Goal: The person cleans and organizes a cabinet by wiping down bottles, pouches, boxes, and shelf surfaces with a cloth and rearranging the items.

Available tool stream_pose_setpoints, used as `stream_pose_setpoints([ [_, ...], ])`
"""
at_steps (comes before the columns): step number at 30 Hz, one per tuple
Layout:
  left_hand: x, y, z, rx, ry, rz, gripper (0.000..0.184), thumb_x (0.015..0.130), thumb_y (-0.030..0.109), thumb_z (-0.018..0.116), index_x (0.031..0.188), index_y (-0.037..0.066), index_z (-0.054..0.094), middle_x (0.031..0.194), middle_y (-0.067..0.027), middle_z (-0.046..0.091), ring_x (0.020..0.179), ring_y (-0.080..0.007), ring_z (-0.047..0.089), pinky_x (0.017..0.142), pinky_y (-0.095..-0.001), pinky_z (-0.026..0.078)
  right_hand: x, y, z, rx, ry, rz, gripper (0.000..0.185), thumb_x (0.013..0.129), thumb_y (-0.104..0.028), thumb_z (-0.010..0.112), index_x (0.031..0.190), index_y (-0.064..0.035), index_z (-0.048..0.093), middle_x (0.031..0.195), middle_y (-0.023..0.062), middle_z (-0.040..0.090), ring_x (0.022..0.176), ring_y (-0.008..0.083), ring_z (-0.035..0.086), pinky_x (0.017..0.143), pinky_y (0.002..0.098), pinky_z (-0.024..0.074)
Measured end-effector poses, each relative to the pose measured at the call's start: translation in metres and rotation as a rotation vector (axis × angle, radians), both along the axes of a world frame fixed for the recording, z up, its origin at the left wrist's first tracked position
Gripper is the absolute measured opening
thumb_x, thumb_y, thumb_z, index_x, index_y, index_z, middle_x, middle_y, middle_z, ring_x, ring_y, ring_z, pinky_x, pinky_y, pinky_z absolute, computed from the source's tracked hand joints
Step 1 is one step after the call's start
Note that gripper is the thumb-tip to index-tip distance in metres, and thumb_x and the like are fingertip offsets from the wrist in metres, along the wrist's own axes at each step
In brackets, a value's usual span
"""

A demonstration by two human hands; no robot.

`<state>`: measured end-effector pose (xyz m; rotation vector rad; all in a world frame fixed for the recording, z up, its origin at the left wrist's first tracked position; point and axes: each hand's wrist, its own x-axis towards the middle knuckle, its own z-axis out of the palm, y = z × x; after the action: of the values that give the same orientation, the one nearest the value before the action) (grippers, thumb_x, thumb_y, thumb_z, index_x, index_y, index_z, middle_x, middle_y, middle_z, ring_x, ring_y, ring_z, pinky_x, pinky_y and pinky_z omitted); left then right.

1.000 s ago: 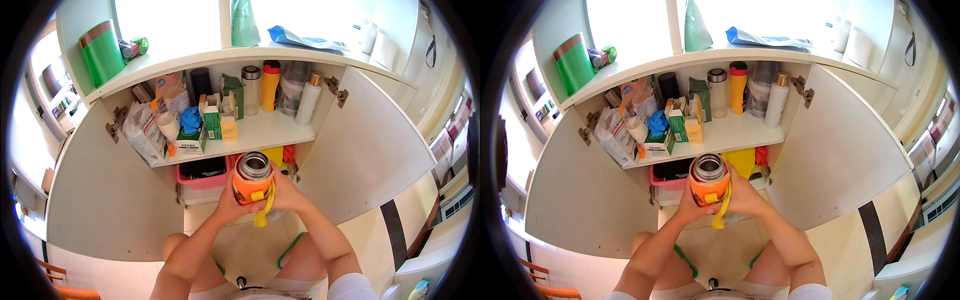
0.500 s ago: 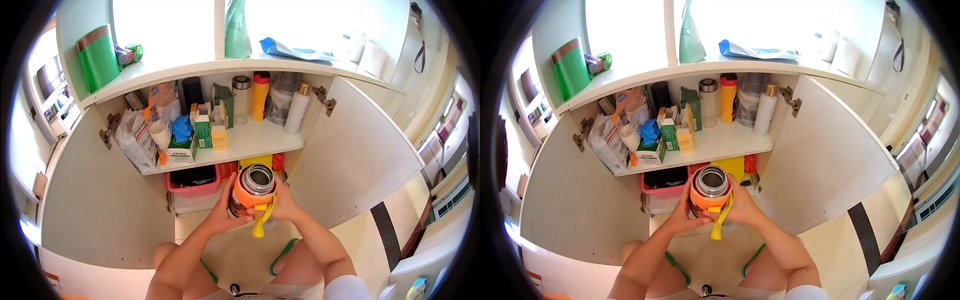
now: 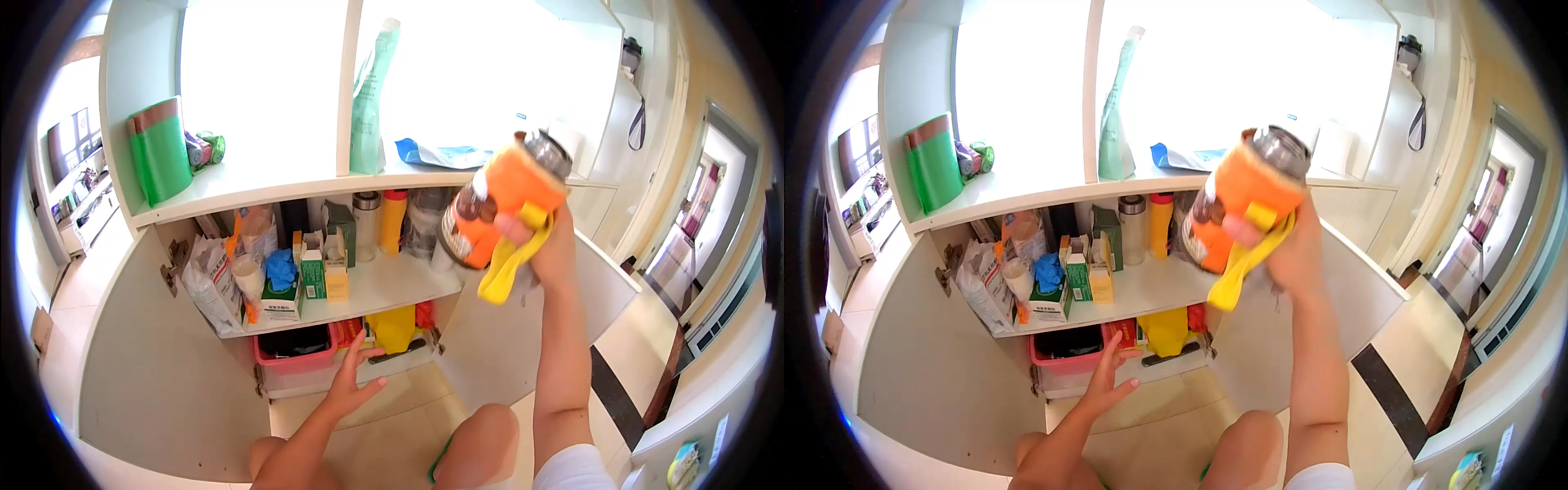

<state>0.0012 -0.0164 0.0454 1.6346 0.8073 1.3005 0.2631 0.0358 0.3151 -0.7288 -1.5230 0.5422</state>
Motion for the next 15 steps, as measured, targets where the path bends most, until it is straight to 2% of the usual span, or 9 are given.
stream_pose_setpoints([
  [6, -0.001, 0.004, -0.005, 0.033, -0.064, -0.019, 0.088, 0.081, 0.010, 0.070, 0.149, 0.005, 0.014, 0.118, -0.0124, 0.060, 0.123, -0.0233, 0.048, 0.109, -0.0406, 0.025, -0.027, 0.021, 0.068, -0.113, -0.029, 0.092, 0.065, 0.071, -0.022, 0.082, 0.123, 0.0000, 0.051, 0.113, 0.0094, 0.061, 0.102, 0.0194, 0.059, 0.088, 0.0319, 0.0486],
  [15, -0.015, -0.002, 0.005, 0.063, -0.063, 0.032, 0.083, 0.083, 0.010, 0.069, 0.148, 0.005, 0.019, 0.118, -0.0119, 0.061, 0.119, -0.0230, 0.051, 0.107, -0.0407, 0.030, -0.053, 0.059, 0.089, -0.138, -0.125, 0.044, 0.062, 0.070, -0.027, 0.083, 0.118, 0.0007, 0.054, 0.109, 0.0106, 0.064, 0.098, 0.0186, 0.062, 0.087, 0.0313, 0.0493],
])
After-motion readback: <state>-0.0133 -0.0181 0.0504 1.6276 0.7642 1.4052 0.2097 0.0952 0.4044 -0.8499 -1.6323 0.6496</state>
